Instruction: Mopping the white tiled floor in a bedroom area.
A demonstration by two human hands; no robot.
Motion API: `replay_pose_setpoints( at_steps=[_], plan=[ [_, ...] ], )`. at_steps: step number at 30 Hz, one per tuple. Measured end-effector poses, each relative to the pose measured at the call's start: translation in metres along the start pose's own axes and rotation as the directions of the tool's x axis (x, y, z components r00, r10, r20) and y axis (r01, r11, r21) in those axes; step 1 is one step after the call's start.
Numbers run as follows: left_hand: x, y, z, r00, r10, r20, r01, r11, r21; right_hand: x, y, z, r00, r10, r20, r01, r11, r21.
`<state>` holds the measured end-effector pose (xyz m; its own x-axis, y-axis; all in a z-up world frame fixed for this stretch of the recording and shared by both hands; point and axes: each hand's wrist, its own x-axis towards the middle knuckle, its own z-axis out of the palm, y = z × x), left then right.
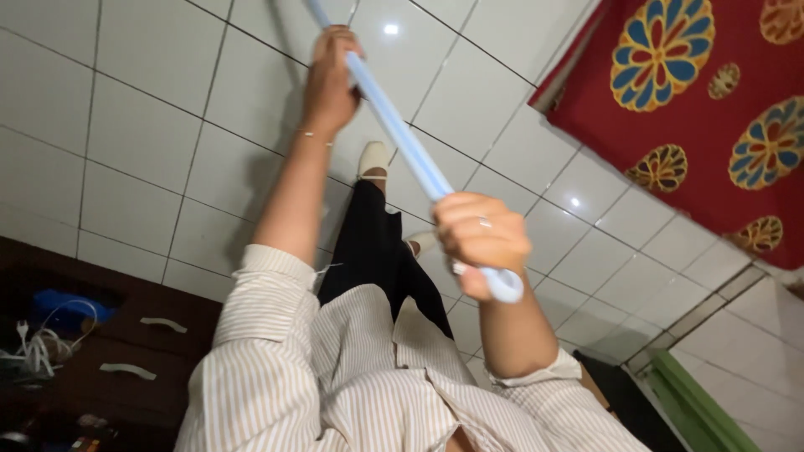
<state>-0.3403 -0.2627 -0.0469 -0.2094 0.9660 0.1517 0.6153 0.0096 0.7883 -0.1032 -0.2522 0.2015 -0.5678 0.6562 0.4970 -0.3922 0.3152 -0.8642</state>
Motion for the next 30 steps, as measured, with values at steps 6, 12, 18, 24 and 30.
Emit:
replay_pose_setpoints(
  at_steps=[6, 12, 18, 24, 30],
  plan=[
    [-0.008, -0.096, -0.092, 0.984, -0.176, 0.003, 0.161, 0.906, 0.391, 0.014, 0.102, 0.034, 0.981, 0.03, 0.19, -0.058, 0.988, 0.146],
    [-0.015, -0.095, -0.099, 0.952, -0.039, -0.304, 0.157, 0.913, 0.377, 0.007, 0.108, 0.026, 0.984, 0.078, 0.158, -0.096, 0.989, 0.112],
    [0.009, -0.053, -0.034, 0.668, -0.742, -0.045, 0.37, 0.385, -0.846, -0.008, 0.061, -0.008, 0.987, 0.093, 0.13, -0.089, 0.995, -0.036],
    [-0.02, 0.027, 0.053, 0.991, 0.07, 0.112, -0.087, 0.983, 0.163, -0.068, -0.047, -0.057, 0.978, 0.176, -0.113, -0.192, 0.969, -0.157],
    [-0.066, 0.14, 0.167, 0.93, 0.224, 0.29, -0.191, 0.972, -0.138, -0.176, -0.157, -0.09, 0.883, 0.142, -0.448, -0.284, 0.921, -0.268]
  ],
)
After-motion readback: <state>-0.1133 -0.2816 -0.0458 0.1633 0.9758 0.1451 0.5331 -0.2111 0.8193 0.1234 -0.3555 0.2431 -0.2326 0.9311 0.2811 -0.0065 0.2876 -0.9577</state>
